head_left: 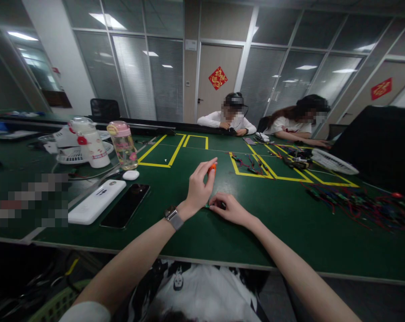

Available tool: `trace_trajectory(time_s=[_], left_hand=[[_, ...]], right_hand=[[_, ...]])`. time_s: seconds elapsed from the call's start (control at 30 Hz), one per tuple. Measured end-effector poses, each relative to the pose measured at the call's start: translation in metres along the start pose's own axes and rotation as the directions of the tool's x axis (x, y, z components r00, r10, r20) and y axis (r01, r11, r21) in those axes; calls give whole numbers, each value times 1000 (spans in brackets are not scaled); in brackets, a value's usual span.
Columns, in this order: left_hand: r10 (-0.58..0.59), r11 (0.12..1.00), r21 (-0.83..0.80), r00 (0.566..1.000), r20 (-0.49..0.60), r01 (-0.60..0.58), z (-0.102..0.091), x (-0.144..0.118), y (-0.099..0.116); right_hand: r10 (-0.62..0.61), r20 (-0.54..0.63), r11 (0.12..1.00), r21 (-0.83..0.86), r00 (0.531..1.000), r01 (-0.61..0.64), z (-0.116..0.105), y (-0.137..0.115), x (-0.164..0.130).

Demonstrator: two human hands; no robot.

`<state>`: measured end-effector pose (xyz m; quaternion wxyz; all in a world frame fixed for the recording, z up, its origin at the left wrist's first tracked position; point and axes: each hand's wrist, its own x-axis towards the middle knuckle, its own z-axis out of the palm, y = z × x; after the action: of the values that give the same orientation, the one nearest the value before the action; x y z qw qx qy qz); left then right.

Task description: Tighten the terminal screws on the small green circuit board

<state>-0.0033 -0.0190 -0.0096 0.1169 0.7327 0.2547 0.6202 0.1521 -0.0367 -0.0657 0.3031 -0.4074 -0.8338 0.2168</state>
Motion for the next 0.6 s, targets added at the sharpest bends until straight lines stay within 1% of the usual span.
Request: trace_trajectory(time_s=[0.13,0.2,0.27,0.43,0.5,0.6], left_hand=[[34,992,122,999,-33,-30,0,0,1],[37,989,143,999,-36,-32,-1,0,1],[33,991,129,999,-26,-29,-2,1,1],[11,1000,15,1000,20,-12,-2,0,-1],[-1,1000,1,1000,11,1,-1,0,-2],[-1,999,36,1000,-26,1,0,0,-1]], right_hand=[[7,-6,1000,-12,1000,-7,-1,-2,0],[5,-6,1000,-17,1000,-5,-1,-1,0],[0,-4,1000,-19,1000,0,-1,-1,0],[1,3,1000,-24,1000,-1,-1,0,-1],[5,7,1000,-26,1000,-5,-1,-1,0],[11,11,1000,-27,1000,-11,-2,-2,0]])
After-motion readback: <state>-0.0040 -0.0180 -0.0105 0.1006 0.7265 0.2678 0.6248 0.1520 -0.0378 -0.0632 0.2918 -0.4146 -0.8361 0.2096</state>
